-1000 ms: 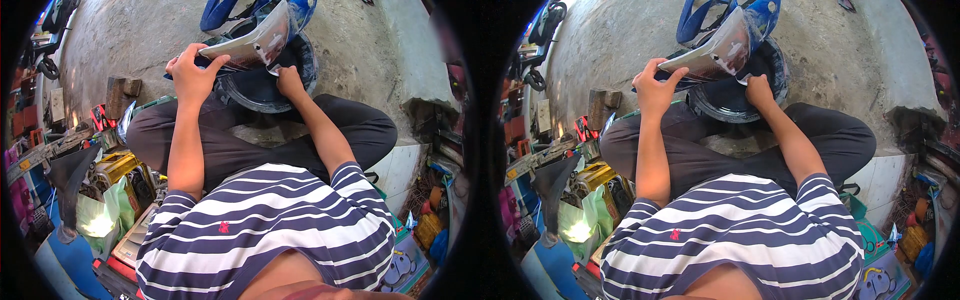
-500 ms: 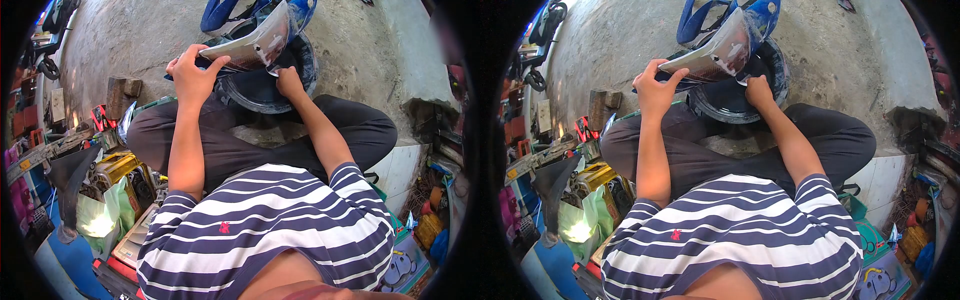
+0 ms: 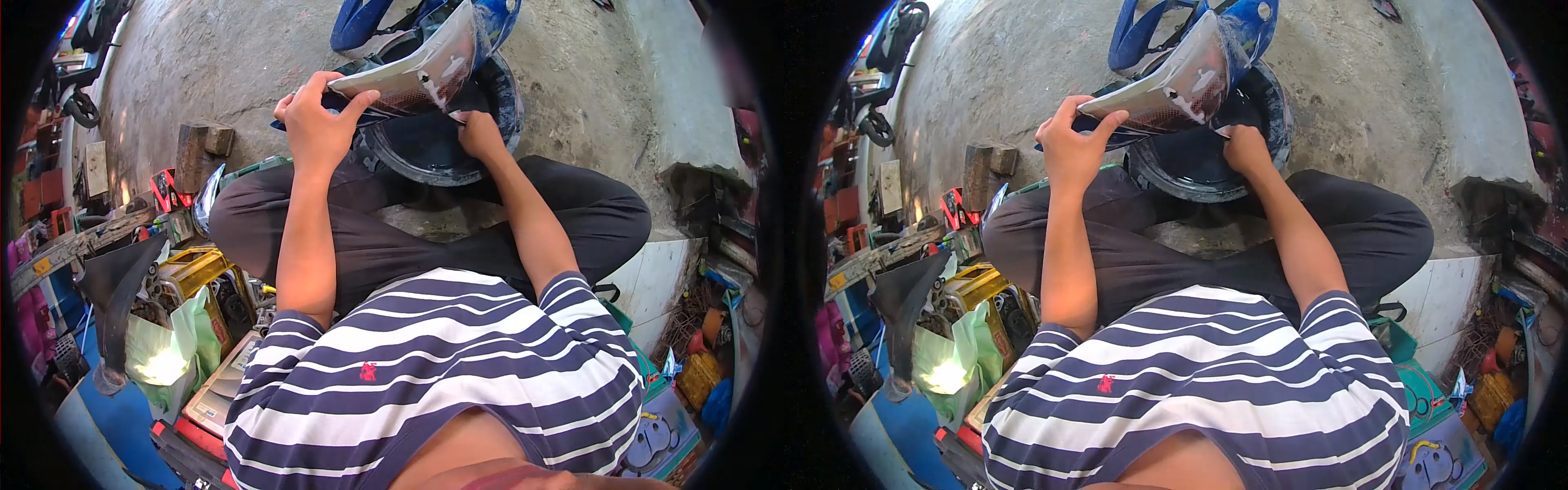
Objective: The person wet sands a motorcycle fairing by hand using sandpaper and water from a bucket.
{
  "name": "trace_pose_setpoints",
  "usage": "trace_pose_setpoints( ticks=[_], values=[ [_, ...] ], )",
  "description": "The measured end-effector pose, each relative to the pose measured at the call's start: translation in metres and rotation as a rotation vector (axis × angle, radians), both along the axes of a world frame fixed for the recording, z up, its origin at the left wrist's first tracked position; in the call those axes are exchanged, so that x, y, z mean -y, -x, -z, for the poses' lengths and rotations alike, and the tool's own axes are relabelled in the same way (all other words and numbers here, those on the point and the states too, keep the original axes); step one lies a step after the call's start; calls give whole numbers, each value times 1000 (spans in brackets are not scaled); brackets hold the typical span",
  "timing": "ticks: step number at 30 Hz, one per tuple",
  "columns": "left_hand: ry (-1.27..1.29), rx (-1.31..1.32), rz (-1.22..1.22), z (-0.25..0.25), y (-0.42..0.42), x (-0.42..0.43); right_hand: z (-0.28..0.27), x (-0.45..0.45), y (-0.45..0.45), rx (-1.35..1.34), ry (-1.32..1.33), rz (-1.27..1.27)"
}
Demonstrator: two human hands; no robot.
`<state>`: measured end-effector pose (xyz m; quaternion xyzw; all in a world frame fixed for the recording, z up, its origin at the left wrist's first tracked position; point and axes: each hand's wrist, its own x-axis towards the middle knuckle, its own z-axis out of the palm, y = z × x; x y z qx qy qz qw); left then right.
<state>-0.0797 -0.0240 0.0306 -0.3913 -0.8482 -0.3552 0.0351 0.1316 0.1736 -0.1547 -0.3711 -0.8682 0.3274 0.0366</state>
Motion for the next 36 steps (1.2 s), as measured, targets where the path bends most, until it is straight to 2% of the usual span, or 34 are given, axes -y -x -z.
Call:
trace_pose_setpoints(
  ticks=[2,3,6,9,11,14,16,17,21,24,25,28,29,32,33,36],
  values=[
    [14,9,6,-1,-1,0,-13,-5,-8,-130,41,22],
    [20,5,3,-3,-1,0,-39,-7,-10,-4,173,89],
    [35,-7,-3,-9,-4,0,-62,-22,-30,-96,525,158],
    [39,-6,-17,-10,-6,1,-90,-18,-57,-464,944,372],
    [35,10,-35,-10,-8,2,-105,-15,-77,-630,1091,450],
    [-30,293,-49,-9,-7,1,-123,-8,-92,-889,1227,512],
    [-25,383,-18,-3,-10,1,-134,-6,-95,-1010,1250,525],
    [-23,428,-4,-1,-11,1,-139,-5,-93,-1053,1234,566],
    [158,358,2,-2,-24,-3,-150,-12,-87,-1151,1019,400],
    [246,308,13,0,-28,-5,-140,-12,-68,-1035,580,409],
    [278,273,32,-4,-30,-5,-142,-10,-63,-827,399,378],
    [326,260,29,-7,-30,-6,-143,-9,-42,-684,-208,-101],
    [342,270,40,-8,-29,-7,-147,-9,-37,-645,-282,-191],
    [385,292,70,-10,-25,-7,-135,-25,-30,-593,-433,-182],
    [402,297,81,-10,-25,-7,-138,-25,-25,-613,-457,-160],
    [435,285,93,-10,-26,-6,-141,5,-19,-570,-486,-313]
  ],
)
